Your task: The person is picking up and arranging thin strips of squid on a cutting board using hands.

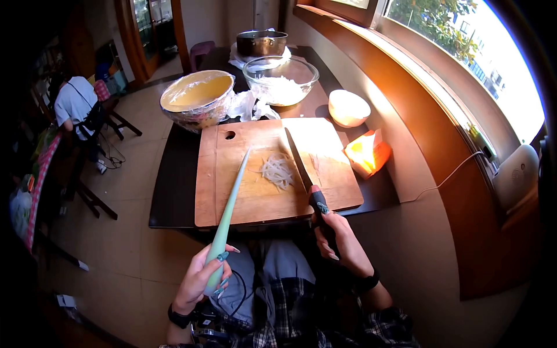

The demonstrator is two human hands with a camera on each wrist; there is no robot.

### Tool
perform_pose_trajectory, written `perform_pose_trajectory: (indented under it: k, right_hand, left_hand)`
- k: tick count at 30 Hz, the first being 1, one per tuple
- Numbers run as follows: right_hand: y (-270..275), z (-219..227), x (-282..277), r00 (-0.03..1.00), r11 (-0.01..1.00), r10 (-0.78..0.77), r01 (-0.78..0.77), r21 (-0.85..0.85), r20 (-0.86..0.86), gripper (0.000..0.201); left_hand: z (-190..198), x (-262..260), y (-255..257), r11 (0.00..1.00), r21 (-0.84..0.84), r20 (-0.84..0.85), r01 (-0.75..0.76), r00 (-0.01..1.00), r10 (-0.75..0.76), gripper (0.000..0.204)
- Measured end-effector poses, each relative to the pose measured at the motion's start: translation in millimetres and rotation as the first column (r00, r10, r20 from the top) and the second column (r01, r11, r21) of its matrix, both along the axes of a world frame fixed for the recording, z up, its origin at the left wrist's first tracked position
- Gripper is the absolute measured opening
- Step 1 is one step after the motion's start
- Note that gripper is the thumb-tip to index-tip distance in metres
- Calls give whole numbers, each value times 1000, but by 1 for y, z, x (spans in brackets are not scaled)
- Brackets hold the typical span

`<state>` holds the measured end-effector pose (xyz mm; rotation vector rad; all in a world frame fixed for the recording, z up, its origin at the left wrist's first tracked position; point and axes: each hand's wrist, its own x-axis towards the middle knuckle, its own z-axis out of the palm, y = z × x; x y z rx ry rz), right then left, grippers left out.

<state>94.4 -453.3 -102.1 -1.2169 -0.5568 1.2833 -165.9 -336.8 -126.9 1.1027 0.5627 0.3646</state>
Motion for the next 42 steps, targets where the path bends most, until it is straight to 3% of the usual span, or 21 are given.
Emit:
perform_pose_trajectory:
  k: [9, 16, 21, 28, 34, 36, 42]
  right_hand:
    - [1, 7, 2, 991, 997, 22, -11, -82, 131, 30]
    - [-4, 9, 12, 999, 998, -2, 5, -61, 50, 28]
    - [-6, 7, 13, 994, 999, -15, 20, -41, 104, 28]
    - [-14, 26, 1, 974, 993, 92, -74, -94, 208, 30]
    - [-15, 24, 23, 993, 999, -17, 14, 32, 120, 28]
    - [-18, 19, 24, 998, 997, -68, 67, 45, 14, 29]
    - [-12, 10, 17, 1000, 999, -1, 2, 42, -28, 30]
  left_hand:
    - [1, 2, -3, 1000, -2, -15, -2, 1000, 2, 30]
    - [5, 3, -4, 1000, -1, -22, -16, 1000, 16, 28]
    - [5, 3, -4, 1000, 6, -29, -8, 1000, 8, 28]
    - [3, 3, -4, 1000, -5, -16, -4, 1000, 4, 28]
    - [3, 1, -4, 1000, -3, -20, -3, 1000, 3, 28]
    - [2, 1, -3, 1000, -3, -15, -3, 1000, 3, 28]
    - [2, 1, -3, 1000, 1, -25, -5, 1000, 5, 28]
